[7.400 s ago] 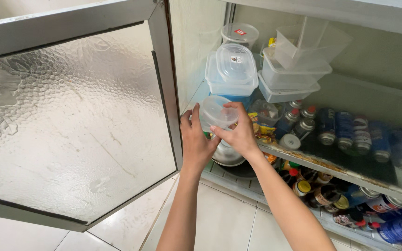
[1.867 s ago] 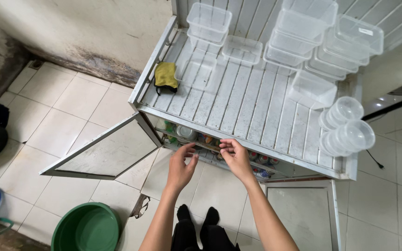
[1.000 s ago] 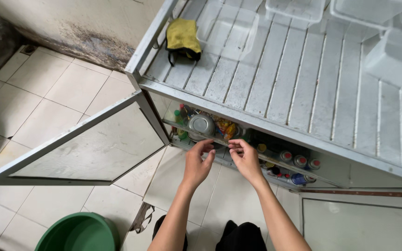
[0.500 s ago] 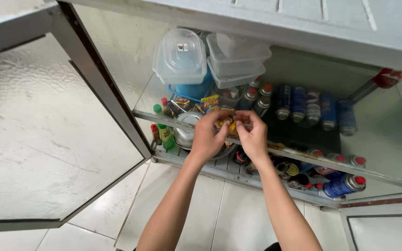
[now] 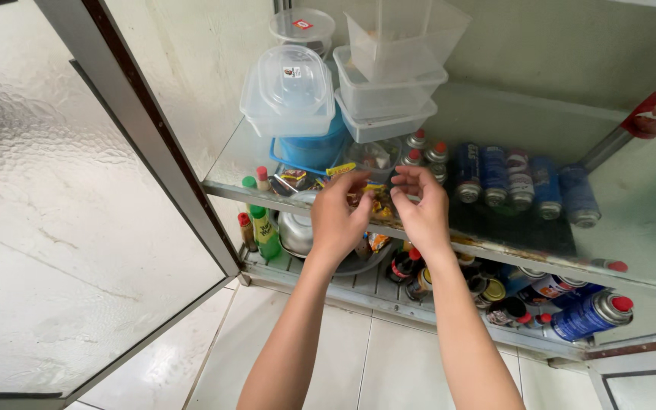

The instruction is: The person removes plastic containers from a refrigerator, places them on a metal rack, and wipes them with a cloth. The person handles multiple containers and lids, stacking them on the rack.

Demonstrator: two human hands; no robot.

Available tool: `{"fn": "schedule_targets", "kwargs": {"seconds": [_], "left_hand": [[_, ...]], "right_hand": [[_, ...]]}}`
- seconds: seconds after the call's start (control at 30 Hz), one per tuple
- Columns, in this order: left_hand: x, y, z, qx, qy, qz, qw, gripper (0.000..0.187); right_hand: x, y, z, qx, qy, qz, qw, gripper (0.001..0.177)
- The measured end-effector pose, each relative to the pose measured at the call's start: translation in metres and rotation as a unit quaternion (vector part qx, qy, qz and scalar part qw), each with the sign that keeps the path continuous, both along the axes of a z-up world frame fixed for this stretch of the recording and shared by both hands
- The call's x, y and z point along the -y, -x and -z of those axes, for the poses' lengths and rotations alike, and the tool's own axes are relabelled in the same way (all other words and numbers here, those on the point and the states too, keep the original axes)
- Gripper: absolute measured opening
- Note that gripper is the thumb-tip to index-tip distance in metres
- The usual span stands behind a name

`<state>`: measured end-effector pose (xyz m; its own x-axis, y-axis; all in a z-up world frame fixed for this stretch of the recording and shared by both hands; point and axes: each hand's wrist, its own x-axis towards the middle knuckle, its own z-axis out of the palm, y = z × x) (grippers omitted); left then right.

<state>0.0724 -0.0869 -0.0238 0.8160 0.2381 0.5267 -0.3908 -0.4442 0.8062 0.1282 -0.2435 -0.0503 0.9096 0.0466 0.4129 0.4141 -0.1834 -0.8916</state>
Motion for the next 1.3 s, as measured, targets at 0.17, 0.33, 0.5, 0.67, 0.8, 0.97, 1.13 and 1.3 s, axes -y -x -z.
{"fn": "schedule_targets", "kwargs": {"seconds": [0.17, 0.33, 0.5, 0.67, 0.8, 0.97, 1.13, 1.3], "left_hand": [[-0.004, -0.002, -0.007, 0.015, 0.020, 0.028, 0.999, 0.028], [-0.024, 0.000, -0.004, 0.074, -0.035, -0.008, 0.997, 0.031], [-0.068, -0.006, 0.001, 0.104, -0.119, -0.085, 0.984, 0.036], [-0.089, -0.028, 0.006, -0.024, -0.038, -0.083, 0.996, 0.043], [-0.108, -0.046, 0.004, 0.024, -0.054, -0.136, 0.989, 0.081], [-0.140, -0.071, -0.002, 0.020, -0.094, -0.183, 0.978, 0.096], [-0.143, -0.079, -0.001, -0.028, -0.087, -0.173, 0.981, 0.094], [-0.144, -0.071, 0.002, -0.042, -0.024, -0.155, 0.987, 0.080]], "right_hand": [[-0.012, 0.002, -0.005, 0.006, -0.020, -0.004, 1.000, 0.036], [-0.039, 0.007, -0.004, 0.021, 0.018, -0.002, 1.000, 0.039], [-0.066, -0.015, -0.006, 0.036, 0.077, -0.020, 0.996, 0.051], [-0.096, -0.041, 0.000, 0.017, 0.144, 0.002, 0.989, 0.068], [-0.110, -0.058, -0.001, 0.020, 0.127, 0.001, 0.992, 0.075], [-0.127, -0.067, -0.008, 0.030, 0.158, -0.016, 0.987, 0.084], [-0.133, -0.073, -0.010, 0.042, 0.164, -0.017, 0.985, 0.092], [-0.128, -0.082, 0.002, 0.035, 0.101, -0.028, 0.994, 0.082]]}}
